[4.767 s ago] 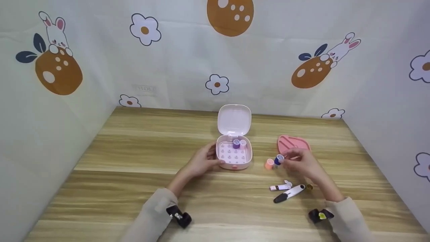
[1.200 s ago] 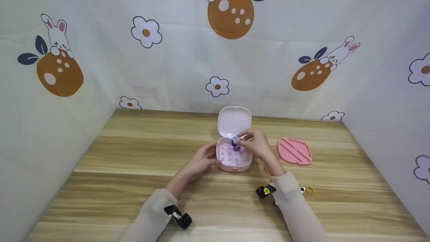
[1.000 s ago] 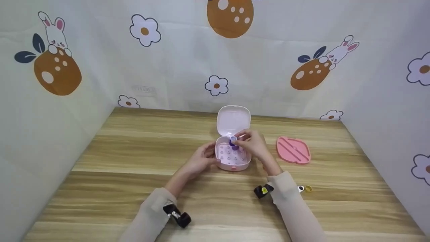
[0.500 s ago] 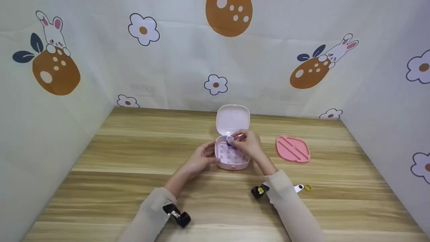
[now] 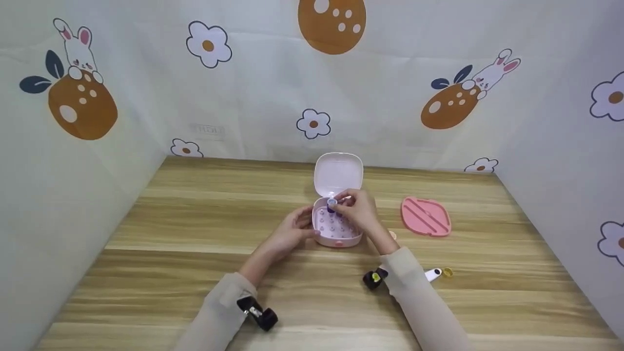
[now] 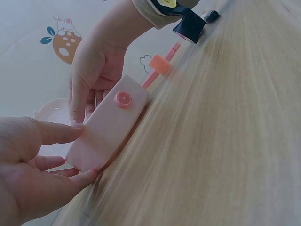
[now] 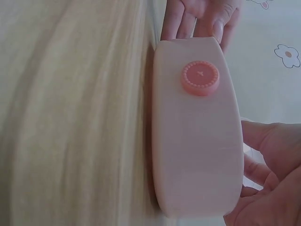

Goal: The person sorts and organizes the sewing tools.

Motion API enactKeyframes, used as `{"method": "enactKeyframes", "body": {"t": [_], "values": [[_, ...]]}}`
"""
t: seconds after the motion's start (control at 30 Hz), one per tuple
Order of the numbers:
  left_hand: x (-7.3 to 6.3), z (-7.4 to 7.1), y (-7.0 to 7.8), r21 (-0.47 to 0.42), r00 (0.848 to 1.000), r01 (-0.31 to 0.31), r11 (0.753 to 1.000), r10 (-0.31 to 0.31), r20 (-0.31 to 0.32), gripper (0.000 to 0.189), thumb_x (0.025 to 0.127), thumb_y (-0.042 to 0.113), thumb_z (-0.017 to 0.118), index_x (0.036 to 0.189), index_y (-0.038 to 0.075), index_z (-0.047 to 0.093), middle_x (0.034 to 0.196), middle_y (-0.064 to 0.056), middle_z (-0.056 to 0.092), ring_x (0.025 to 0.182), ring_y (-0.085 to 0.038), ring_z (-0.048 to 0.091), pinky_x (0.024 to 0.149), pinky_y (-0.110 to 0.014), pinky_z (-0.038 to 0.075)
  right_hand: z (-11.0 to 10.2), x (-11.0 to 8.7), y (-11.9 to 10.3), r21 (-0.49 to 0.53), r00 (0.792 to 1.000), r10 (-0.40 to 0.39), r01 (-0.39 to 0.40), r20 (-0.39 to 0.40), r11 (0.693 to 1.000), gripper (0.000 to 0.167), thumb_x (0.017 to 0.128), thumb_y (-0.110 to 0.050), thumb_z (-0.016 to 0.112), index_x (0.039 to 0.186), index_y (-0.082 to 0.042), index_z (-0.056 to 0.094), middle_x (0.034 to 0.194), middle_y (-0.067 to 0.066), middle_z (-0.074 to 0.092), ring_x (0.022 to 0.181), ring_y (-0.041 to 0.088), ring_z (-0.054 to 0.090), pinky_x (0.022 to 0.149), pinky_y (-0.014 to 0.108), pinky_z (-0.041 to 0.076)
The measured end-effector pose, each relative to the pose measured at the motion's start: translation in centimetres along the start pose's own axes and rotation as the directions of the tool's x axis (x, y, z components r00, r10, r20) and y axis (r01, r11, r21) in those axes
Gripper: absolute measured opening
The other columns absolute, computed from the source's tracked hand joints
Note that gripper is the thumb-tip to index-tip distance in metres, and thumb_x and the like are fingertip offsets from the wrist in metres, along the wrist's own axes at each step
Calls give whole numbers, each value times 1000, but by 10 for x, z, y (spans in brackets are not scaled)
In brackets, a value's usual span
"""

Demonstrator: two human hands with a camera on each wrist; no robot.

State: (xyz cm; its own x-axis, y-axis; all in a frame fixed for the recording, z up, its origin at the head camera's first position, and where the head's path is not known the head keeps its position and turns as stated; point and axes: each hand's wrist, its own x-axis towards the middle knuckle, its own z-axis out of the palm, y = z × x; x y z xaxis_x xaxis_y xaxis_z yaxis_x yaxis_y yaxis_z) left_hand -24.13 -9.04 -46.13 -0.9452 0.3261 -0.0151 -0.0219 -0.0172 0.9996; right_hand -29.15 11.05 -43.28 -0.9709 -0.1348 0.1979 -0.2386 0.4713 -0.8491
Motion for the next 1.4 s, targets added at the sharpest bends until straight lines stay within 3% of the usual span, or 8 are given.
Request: {"method": "enactKeyframes", "body": {"t": [0.47, 0.83, 1.07, 1.4], "values": [[0, 1, 0, -5, 1000, -10, 1000, 10, 4, 74, 90, -15, 61, 157, -16, 28, 160, -38, 36, 152, -49, 37, 126, -50, 37, 4, -1, 4, -94, 1000, -4, 3, -8, 996, 15, 86, -7, 86, 94, 3, 79, 64, -3, 60, 61, 7, 50, 53, 17, 40], [0, 2, -1, -12, 1000, -13, 1000, 13, 11, 76, 90, -16, 60, 157, -16, 26, 160, -39, 34, 151, -50, 37, 125, -51, 39, 3, -2, 3, -121, 1000, 0, -3, -21, 993, 13, 86, -6, 85, 94, 3, 80, 67, 1, 62, 63, 9, 50, 55, 19, 42], [-1, 2, 0, -7, 1000, -15, 1000, 15, 15, 76, 90, -15, 60, 158, -16, 26, 161, -38, 33, 151, -50, 36, 125, -50, 39, 3, -2, 5, -143, 999, -38, 35, -22, 989, 17, 83, -3, 86, 96, 6, 79, 70, 6, 66, 64, 9, 51, 56, 19, 43], [-1, 2, -1, -8, 999, -32, 999, 32, 19, 76, 88, -15, 60, 157, -18, 26, 161, -39, 34, 152, -49, 36, 127, -51, 35, 3, -2, 5, -132, 999, -46, 46, 10, 990, 16, 82, 1, 84, 96, 8, 78, 70, 6, 66, 65, 8, 51, 57, 19, 42]]}}
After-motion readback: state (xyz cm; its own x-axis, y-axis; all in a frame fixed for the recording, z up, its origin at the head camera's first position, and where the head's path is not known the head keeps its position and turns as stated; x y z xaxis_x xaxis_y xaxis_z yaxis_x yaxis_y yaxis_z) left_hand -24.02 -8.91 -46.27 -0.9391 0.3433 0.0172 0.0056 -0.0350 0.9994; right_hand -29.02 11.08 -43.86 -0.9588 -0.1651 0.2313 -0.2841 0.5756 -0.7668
